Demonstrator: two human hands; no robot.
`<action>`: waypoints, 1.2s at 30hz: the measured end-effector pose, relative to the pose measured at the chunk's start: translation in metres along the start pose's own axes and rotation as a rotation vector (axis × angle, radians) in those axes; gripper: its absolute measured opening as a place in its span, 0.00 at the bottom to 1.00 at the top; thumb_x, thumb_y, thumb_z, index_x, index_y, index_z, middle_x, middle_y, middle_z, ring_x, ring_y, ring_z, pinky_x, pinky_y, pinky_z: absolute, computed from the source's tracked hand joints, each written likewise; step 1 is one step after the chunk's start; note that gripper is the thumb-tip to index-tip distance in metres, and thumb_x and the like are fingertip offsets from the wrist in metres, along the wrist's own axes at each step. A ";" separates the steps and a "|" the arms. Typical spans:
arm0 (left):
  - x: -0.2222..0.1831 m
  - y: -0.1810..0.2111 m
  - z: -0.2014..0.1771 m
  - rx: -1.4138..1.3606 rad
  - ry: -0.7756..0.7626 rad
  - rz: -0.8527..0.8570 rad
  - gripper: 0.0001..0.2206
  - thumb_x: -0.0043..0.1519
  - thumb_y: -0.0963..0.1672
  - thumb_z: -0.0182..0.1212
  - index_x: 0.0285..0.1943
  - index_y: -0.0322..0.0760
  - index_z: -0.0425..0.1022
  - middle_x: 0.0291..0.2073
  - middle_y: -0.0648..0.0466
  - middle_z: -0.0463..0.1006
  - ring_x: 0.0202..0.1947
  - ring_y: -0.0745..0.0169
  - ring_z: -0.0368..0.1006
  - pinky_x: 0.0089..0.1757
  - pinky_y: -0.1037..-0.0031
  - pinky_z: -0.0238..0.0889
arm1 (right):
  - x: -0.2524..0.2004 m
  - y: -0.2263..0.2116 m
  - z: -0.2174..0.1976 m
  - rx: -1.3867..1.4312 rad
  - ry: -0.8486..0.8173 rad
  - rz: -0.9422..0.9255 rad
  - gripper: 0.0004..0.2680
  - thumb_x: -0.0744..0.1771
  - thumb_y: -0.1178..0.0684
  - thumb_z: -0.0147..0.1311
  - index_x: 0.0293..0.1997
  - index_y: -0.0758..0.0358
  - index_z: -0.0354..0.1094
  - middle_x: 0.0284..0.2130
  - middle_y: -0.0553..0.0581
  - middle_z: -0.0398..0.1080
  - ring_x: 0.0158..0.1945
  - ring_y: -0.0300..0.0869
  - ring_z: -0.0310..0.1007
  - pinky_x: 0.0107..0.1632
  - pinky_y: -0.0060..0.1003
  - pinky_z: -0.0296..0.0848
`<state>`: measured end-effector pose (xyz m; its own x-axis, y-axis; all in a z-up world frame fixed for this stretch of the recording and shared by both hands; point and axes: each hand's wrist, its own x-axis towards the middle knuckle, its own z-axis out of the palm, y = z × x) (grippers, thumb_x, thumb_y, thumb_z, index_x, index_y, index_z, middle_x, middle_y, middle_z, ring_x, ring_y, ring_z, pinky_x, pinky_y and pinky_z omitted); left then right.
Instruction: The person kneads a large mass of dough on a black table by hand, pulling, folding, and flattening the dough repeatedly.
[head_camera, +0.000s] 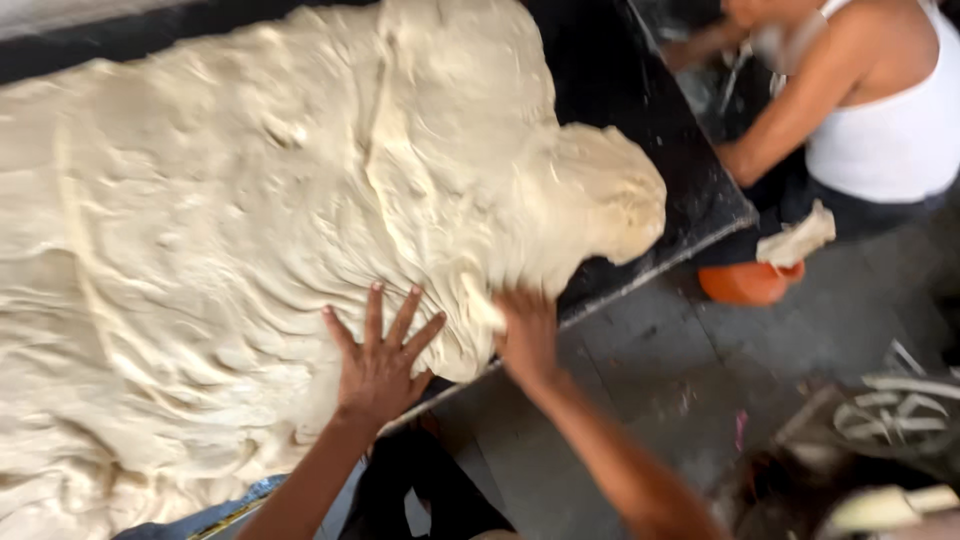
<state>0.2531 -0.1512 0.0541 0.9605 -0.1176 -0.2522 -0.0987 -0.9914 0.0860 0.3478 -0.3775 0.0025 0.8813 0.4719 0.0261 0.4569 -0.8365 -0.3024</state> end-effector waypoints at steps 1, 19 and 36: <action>0.005 -0.004 -0.008 0.037 -0.043 -0.015 0.41 0.57 0.59 0.62 0.79 0.71 0.43 0.81 0.58 0.30 0.77 0.33 0.26 0.56 0.13 0.25 | -0.018 -0.016 0.005 -0.030 0.044 0.022 0.22 0.59 0.60 0.65 0.59 0.62 0.71 0.57 0.61 0.70 0.66 0.55 0.61 0.68 0.56 0.56; -0.096 -0.118 0.042 0.102 0.582 -0.255 0.31 0.65 0.64 0.26 0.74 0.60 0.50 0.77 0.56 0.35 0.75 0.40 0.24 0.64 0.34 0.19 | 0.033 0.114 -0.004 -0.161 0.168 -0.061 0.19 0.70 0.34 0.48 0.49 0.60 0.77 0.58 0.62 0.74 0.60 0.61 0.72 0.67 0.49 0.68; -0.084 -0.327 0.029 -0.161 0.401 -0.701 0.39 0.55 0.68 0.49 0.76 0.70 0.52 0.79 0.53 0.35 0.76 0.27 0.25 0.58 0.18 0.18 | 0.202 -0.324 0.036 0.082 -0.154 -0.717 0.32 0.66 0.25 0.47 0.77 0.44 0.48 0.77 0.64 0.35 0.77 0.70 0.28 0.66 0.81 0.28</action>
<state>0.1974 0.1806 0.0188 0.8083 0.5855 0.0618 0.5678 -0.8030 0.1810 0.3737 -0.0007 0.0718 0.3399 0.9338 0.1122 0.8987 -0.2872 -0.3315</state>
